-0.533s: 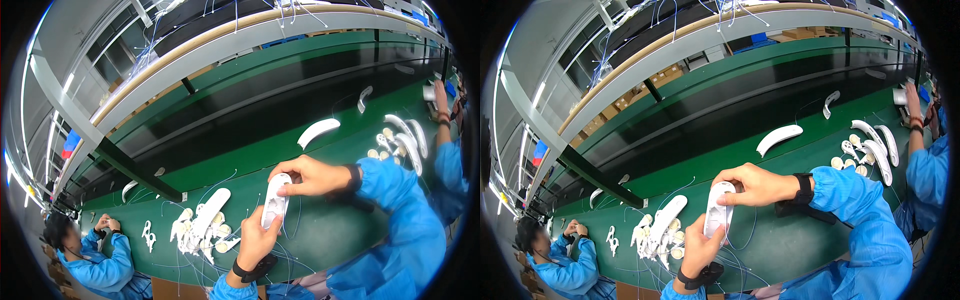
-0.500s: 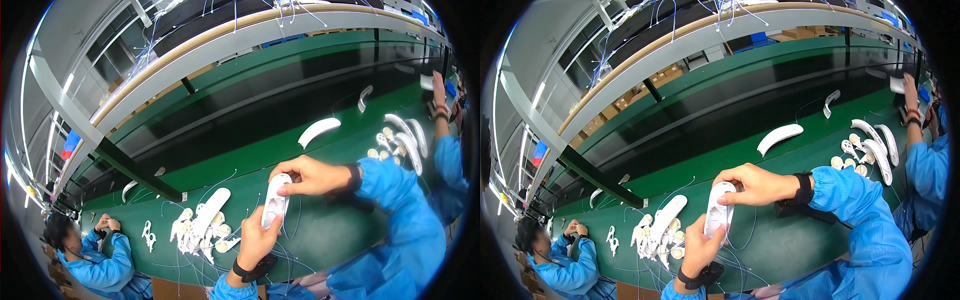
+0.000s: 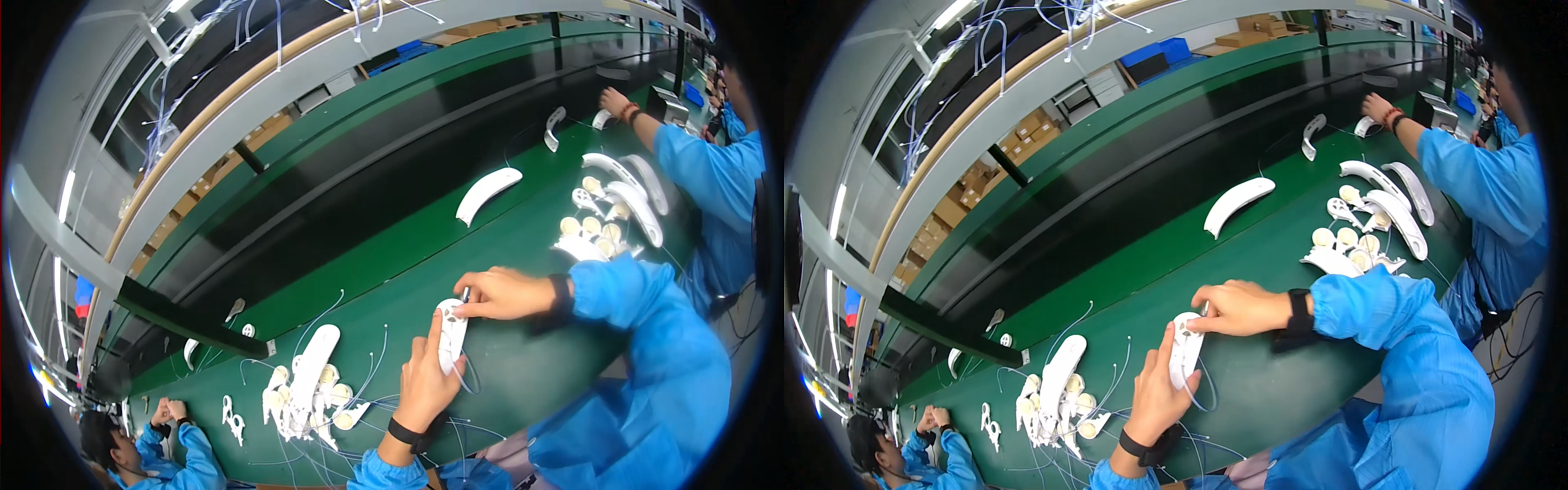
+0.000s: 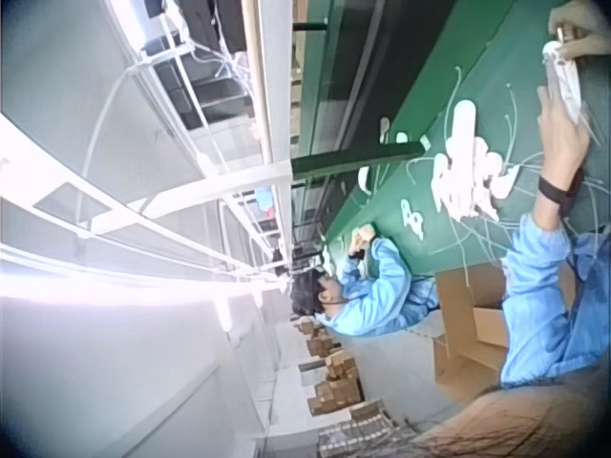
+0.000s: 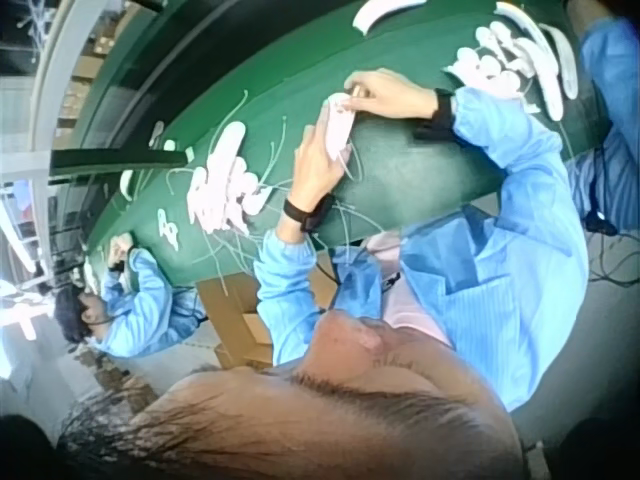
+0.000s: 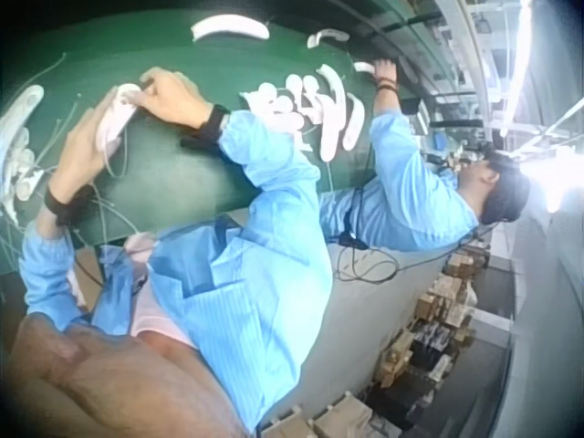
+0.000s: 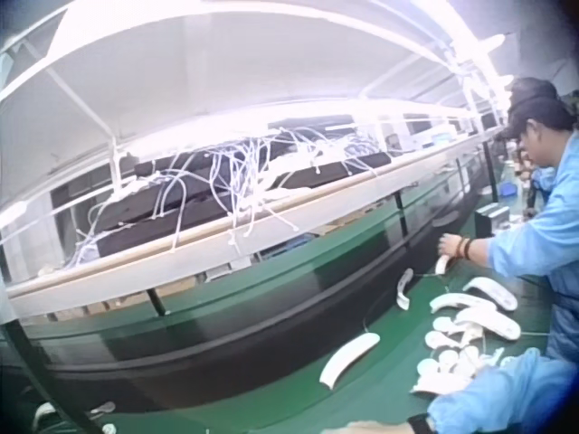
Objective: Assembling components into white plastic housings and using a small hammer to tap parts into place.
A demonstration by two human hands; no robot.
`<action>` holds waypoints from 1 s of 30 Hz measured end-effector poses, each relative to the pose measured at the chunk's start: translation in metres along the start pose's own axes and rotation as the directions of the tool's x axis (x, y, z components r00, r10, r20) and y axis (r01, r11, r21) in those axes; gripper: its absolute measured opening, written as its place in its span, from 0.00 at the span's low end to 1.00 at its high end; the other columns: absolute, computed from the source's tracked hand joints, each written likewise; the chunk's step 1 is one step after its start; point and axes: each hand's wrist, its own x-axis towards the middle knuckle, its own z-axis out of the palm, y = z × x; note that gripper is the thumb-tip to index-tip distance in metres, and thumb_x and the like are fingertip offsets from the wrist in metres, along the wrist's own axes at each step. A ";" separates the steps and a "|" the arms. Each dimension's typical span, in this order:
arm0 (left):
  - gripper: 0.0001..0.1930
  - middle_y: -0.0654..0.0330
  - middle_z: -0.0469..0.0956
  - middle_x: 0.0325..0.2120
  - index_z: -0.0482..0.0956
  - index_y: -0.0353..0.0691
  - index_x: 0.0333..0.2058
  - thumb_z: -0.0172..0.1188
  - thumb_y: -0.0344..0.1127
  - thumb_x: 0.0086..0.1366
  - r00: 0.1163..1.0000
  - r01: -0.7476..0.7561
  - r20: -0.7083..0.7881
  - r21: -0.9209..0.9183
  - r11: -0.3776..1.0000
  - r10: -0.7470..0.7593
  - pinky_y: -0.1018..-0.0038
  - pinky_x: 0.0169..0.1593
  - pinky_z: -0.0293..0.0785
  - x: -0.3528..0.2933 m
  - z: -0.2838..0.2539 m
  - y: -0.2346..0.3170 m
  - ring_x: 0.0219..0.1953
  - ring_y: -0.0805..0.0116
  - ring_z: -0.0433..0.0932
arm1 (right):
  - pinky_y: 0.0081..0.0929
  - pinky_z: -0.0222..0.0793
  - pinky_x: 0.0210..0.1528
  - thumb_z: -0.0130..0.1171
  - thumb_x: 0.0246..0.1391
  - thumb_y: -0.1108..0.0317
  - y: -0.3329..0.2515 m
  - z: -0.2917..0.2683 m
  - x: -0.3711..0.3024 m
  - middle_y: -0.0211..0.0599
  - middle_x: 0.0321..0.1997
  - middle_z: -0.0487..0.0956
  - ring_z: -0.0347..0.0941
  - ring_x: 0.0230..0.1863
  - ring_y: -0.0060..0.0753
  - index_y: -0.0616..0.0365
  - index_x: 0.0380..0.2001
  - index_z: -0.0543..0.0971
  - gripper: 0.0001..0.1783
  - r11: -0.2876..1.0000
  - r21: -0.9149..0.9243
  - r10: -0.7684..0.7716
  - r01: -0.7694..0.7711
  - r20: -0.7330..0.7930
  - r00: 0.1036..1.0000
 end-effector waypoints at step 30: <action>0.46 0.43 0.76 0.39 0.55 0.36 0.70 0.68 0.36 0.55 0.998 0.046 0.044 0.145 0.988 -0.053 0.52 0.32 0.78 -0.001 -0.001 -0.029 0.30 0.39 0.81 | 0.44 0.73 0.48 0.61 0.61 0.60 0.017 -0.011 -0.076 0.49 0.48 0.78 0.76 0.49 0.53 0.64 0.47 0.76 0.19 0.919 -0.392 -0.111 0.049 -0.136 0.985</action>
